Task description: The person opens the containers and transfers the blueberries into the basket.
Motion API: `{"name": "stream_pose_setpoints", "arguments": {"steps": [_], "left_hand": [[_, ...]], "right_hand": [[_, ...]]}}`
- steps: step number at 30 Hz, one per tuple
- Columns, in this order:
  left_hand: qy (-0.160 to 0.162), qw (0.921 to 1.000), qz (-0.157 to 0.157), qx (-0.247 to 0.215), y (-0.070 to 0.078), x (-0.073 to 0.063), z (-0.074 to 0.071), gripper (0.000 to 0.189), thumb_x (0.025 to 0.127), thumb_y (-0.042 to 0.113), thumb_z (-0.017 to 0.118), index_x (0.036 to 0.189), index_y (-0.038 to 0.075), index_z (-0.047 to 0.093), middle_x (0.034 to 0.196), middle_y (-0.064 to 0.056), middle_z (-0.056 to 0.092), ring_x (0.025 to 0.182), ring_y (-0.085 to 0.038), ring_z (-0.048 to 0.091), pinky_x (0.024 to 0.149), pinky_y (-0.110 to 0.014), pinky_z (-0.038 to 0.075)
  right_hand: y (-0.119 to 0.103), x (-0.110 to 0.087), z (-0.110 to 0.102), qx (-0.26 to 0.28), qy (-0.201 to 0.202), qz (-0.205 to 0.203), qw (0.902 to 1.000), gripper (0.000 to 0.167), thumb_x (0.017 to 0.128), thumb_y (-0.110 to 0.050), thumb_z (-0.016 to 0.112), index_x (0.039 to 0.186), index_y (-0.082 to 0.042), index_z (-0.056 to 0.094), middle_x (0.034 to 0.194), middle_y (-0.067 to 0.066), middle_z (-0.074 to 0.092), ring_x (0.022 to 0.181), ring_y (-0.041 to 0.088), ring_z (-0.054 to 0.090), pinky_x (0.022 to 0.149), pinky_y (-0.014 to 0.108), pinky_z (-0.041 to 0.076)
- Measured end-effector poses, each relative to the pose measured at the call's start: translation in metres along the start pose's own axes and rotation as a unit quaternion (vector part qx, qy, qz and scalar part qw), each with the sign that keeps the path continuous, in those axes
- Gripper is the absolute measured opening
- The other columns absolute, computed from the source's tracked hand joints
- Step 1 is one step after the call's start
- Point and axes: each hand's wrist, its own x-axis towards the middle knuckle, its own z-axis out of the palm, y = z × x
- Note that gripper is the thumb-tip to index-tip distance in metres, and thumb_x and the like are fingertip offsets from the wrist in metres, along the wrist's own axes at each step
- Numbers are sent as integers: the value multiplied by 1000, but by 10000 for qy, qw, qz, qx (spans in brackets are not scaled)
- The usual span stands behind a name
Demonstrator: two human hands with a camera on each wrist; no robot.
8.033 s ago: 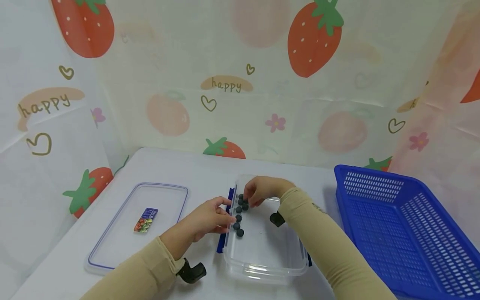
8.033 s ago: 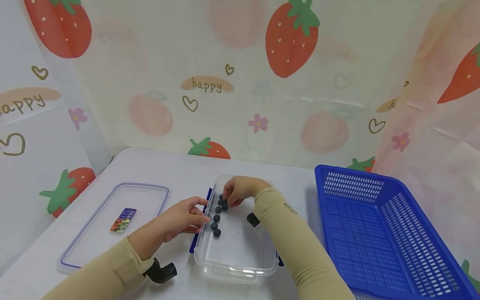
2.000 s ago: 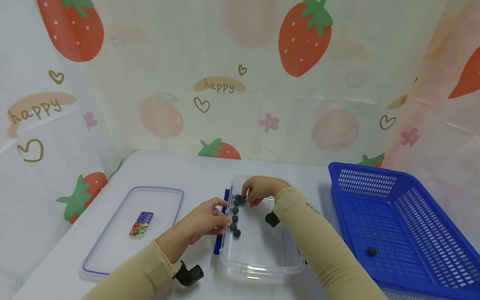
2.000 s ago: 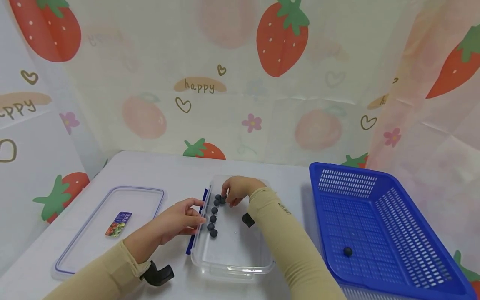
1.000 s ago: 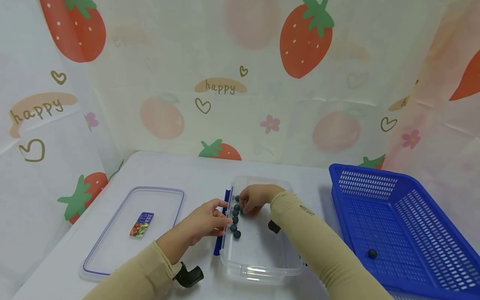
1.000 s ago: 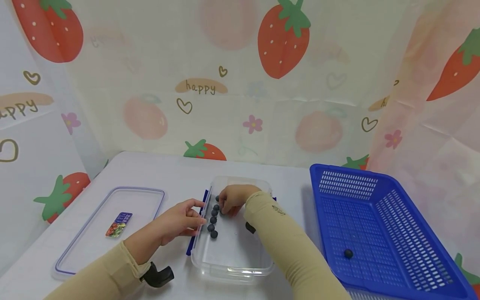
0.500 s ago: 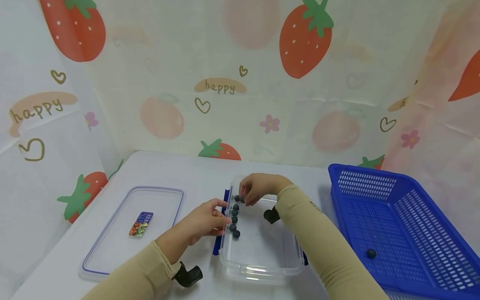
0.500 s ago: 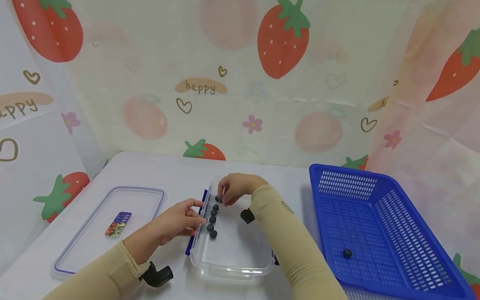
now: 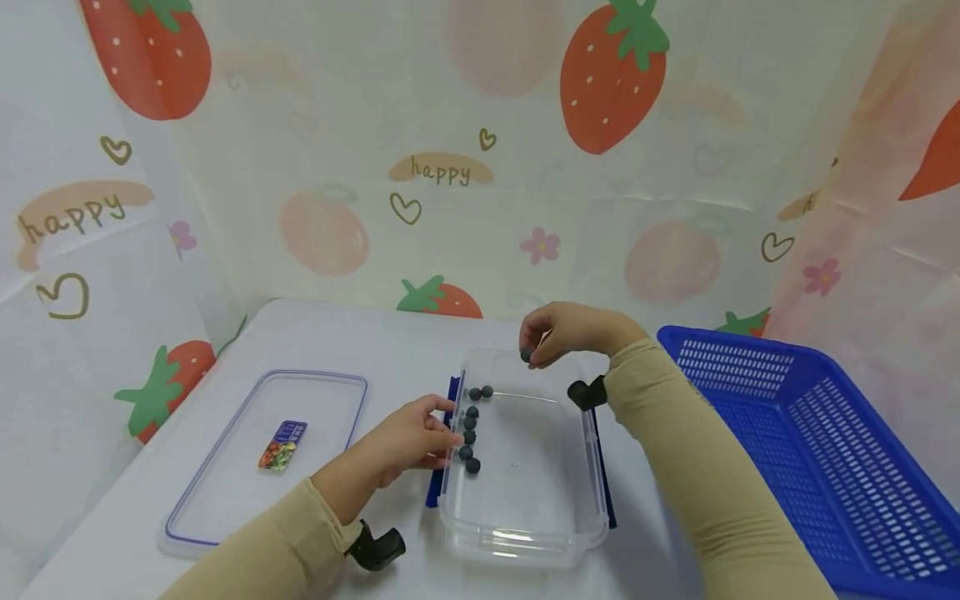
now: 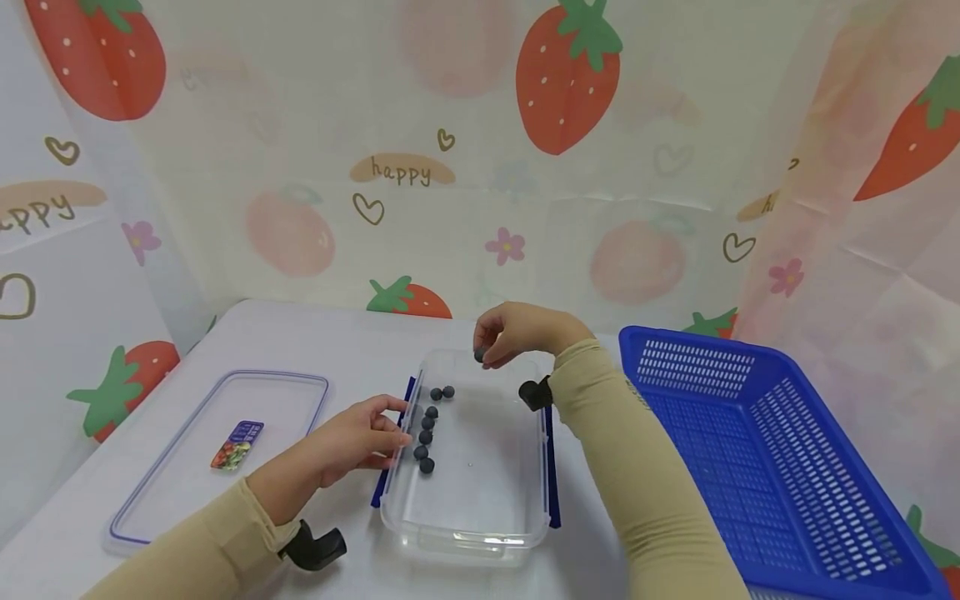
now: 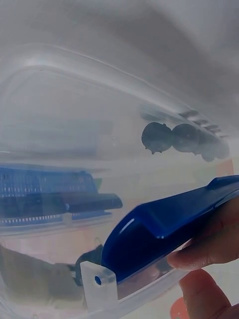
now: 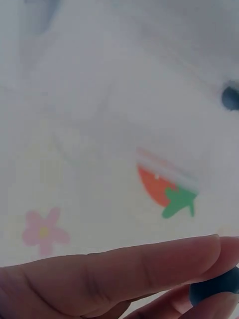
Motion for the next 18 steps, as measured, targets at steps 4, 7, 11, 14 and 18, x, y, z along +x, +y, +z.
{"name": "stream_pose_setpoints", "arguments": {"steps": [4,7,11,14,18], "left_hand": [[11,10000,1,19,0,0,0,52,84,12,65,131,10,41,92,-14,59,73,-19,61,68,-30,55],[19,10000,8,24,0,0,0,53,84,13,65,131,10,41,93,-15,59,73,-19,61,68,-30,55],[5,10000,25,19,0,0,1,53,84,12,66,131,9,41,94,-15,59,74,-18,61,68,-30,55],[19,10000,25,25,0,0,1,52,84,12,66,130,10,42,94,-15,59,74,-19,61,68,-30,55],[53,10000,21,31,0,-1,1,51,84,11,65,130,10,42,94,-15,58,74,-19,61,68,-29,55]], "right_hand": [[5,-25,-19,-29,179,-67,9998,13,80,1,64,92,-2,60,92,13,61,91,30,62,79,34,53],[10,-46,-32,-90,346,-24,9994,15,80,0,64,94,-2,59,93,13,61,91,27,62,81,34,52],[24,-75,-46,-168,549,65,9983,18,80,-1,64,97,-1,57,96,14,62,92,25,62,81,34,51],[38,-97,-55,-159,746,130,9970,21,80,-2,65,98,0,55,98,17,62,93,26,61,81,36,51],[60,-124,-64,-165,1062,192,9940,25,79,-6,68,99,1,55,95,15,62,89,23,60,80,35,50]]}}
